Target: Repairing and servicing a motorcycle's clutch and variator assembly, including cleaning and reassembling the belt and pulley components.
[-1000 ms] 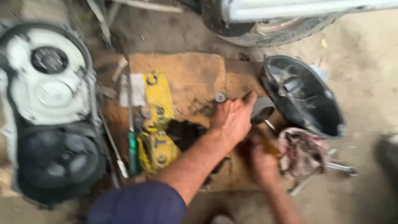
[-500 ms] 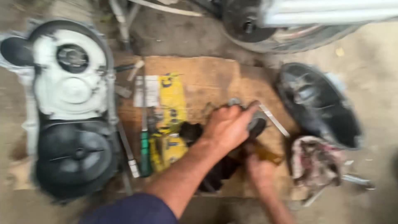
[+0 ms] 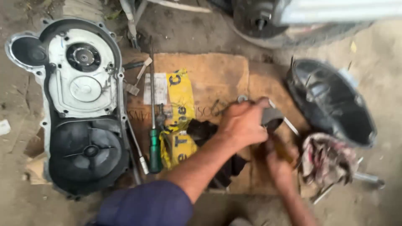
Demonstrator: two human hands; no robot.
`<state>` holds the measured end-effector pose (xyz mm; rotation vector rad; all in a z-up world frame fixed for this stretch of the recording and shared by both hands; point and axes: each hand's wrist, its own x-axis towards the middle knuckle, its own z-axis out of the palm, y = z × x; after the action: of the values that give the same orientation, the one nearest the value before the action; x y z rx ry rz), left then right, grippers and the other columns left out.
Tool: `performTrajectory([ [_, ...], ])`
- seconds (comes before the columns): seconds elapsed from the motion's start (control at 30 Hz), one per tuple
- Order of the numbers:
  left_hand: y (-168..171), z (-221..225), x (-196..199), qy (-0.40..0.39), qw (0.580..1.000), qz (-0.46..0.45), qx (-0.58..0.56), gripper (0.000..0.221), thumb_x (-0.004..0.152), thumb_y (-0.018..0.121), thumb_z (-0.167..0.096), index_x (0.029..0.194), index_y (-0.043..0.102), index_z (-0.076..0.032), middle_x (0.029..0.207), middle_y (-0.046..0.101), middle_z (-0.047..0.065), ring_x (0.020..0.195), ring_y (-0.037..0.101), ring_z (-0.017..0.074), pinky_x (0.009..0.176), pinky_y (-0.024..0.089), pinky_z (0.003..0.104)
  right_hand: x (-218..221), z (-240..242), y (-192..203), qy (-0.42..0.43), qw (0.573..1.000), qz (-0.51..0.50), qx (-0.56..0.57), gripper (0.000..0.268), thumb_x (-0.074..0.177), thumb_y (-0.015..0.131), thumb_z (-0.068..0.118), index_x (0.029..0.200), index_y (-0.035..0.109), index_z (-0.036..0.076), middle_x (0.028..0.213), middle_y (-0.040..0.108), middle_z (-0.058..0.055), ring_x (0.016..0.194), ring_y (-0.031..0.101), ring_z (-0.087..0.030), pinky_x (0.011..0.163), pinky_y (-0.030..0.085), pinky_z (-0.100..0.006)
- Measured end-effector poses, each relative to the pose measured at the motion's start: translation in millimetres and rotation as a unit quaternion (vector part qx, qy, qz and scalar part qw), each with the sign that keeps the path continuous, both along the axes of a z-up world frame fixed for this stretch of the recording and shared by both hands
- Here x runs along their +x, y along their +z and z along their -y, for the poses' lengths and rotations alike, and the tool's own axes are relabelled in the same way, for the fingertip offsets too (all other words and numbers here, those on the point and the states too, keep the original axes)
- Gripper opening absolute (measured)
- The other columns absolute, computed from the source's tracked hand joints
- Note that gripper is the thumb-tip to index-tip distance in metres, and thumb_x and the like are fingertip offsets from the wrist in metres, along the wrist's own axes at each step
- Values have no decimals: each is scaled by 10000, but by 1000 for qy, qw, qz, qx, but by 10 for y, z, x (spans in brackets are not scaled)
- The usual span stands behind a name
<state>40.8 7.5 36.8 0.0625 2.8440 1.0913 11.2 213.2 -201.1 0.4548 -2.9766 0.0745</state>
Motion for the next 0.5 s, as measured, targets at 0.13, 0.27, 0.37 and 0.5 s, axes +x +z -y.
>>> performTrajectory([
  [0.13, -830, -42, 275, 59, 986, 11, 154, 742, 775, 741, -225, 1427, 431, -52, 911, 715, 243, 867, 705, 434, 805, 568, 519, 406, -63, 575, -60, 981, 104, 150, 239, 1201, 480, 254, 1284, 622, 81, 1051, 679, -130, 1005, 617, -264, 838, 513, -410],
  [0.27, -894, 71, 186, 151, 984, -84, 52, 724, 859, 689, -126, 1495, 375, 21, 958, 700, 305, 854, 703, 470, 798, 575, 527, 574, 246, 927, -46, 880, 149, -449, 220, 958, 609, 186, 1094, 708, 43, 909, 743, -126, 833, 695, -188, 781, 536, -363],
  [0.37, -676, -200, -42, 50, 998, -28, -4, 713, 844, 671, -114, 1488, 391, 10, 887, 727, 248, 838, 729, 422, 762, 589, 507, 449, -230, 661, 28, 964, -13, -263, 148, 893, 661, 181, 926, 693, 40, 815, 716, -147, 768, 681, -260, 701, 530, -401],
  [0.5, -979, -382, -653, -51, 969, -145, -195, 518, 955, 641, -110, 1430, 477, 16, 943, 748, 200, 853, 761, 361, 744, 614, 482, -185, -104, 565, -34, 953, -50, -298, 151, 953, 682, 165, 1030, 704, 36, 920, 736, -151, 809, 693, -278, 717, 539, -400],
])
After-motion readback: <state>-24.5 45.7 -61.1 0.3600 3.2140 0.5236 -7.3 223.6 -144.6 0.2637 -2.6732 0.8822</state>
